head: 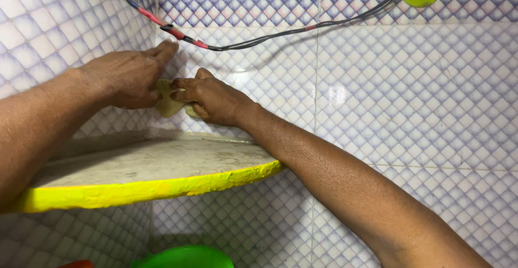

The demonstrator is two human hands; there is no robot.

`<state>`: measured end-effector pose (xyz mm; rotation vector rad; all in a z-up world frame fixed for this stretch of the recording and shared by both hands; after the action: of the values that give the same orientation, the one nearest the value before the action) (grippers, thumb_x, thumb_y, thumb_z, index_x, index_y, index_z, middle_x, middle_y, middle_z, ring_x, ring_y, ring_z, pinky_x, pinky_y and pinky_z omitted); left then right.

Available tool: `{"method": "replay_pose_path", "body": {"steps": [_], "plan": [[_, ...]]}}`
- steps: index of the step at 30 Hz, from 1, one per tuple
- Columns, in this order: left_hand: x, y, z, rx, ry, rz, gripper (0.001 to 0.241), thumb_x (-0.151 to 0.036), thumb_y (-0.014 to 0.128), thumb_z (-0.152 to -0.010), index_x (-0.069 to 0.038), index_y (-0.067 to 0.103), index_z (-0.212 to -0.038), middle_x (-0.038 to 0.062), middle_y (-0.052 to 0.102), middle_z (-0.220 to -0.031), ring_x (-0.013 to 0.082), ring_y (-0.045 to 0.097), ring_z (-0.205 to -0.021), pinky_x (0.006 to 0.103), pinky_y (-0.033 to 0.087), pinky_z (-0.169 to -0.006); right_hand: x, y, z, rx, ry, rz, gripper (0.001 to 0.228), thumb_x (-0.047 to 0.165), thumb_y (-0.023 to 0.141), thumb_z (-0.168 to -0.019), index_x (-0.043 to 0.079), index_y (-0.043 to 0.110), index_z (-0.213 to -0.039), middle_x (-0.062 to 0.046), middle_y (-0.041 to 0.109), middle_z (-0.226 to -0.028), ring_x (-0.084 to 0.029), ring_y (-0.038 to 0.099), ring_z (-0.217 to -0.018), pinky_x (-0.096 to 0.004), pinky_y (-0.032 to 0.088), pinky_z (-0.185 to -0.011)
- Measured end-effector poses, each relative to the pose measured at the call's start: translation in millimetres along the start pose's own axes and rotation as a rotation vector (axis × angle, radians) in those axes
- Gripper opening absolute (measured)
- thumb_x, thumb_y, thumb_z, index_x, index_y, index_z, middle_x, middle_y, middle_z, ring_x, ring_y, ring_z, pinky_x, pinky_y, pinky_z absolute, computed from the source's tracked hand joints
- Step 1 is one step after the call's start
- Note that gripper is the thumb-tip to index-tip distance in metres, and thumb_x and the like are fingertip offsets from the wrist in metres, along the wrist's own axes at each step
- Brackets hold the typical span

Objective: The person wipes a tiled wall and a corner shelf with a sponge, then rinses the sponge in a green bucket.

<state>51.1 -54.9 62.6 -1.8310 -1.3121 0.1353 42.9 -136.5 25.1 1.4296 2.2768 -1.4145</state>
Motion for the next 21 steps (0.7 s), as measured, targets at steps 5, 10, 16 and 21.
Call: {"method": "replay_pose_path", "body": {"steps": [5,10,16,21], "plan": [[0.9,4.0,1.5,0.06,-0.039,-0.002,0.111,-0.013,0.072,-0.081,-0.01,-0.002,-0.164,0.01,0.009,-0.173,0.0306,0.064,-0.124,0.0393,0.054,-0.107,-43.9,-82.4,24.3,-0.499,0.312,0.376,0.037,0.001,0.062,-0.092,0.003,0.071,-0.129,-0.012,0.065,-0.134,-0.03,0.056,-0.102,-0.039,0.05,-0.093],[3.3,2.3,-2.5,-0.017,0.021,0.073,0.105,-0.015,0.072,-0.082,-0.006,0.004,-0.162,0.012,0.011,-0.171,0.0316,0.059,-0.129,0.0411,0.05,-0.109,-3.3,-37.7,15.0,-0.256,-0.057,0.283,0.037,0.003,0.065,-0.087,0.009,0.07,-0.124,-0.009,0.061,-0.143,-0.029,0.056,-0.11,-0.04,0.05,-0.101],[2.9,-2.2,3.2,-0.008,0.052,0.004,0.114,-0.016,0.077,-0.076,-0.008,0.003,-0.162,0.01,0.009,-0.171,0.0318,0.053,-0.135,0.0376,0.045,-0.115,-29.6,-116.2,51.7,-0.612,0.312,0.565,0.044,-0.004,0.063,-0.084,0.0,0.068,-0.128,-0.013,0.063,-0.139,-0.034,0.055,-0.107,-0.044,0.046,-0.098],[-4.0,-6.4,11.2,-0.042,0.081,0.032,0.117,-0.016,0.08,-0.073,-0.007,0.002,-0.16,0.017,0.017,-0.168,0.034,0.049,-0.136,0.0402,0.045,-0.111,-3.4,-60.5,29.3,-0.299,0.082,0.341,0.04,-0.002,0.066,-0.087,0.007,0.069,-0.126,-0.011,0.062,-0.144,-0.03,0.056,-0.11,-0.04,0.047,-0.1]]}}
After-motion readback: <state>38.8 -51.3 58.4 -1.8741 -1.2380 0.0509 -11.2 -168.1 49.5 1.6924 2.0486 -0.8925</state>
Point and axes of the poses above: each hand's wrist, its own z-axis away from the middle knuckle, its own y-axis out of the palm, x = y × z, the point moved 10 cm from there along -z, towards the middle knuckle
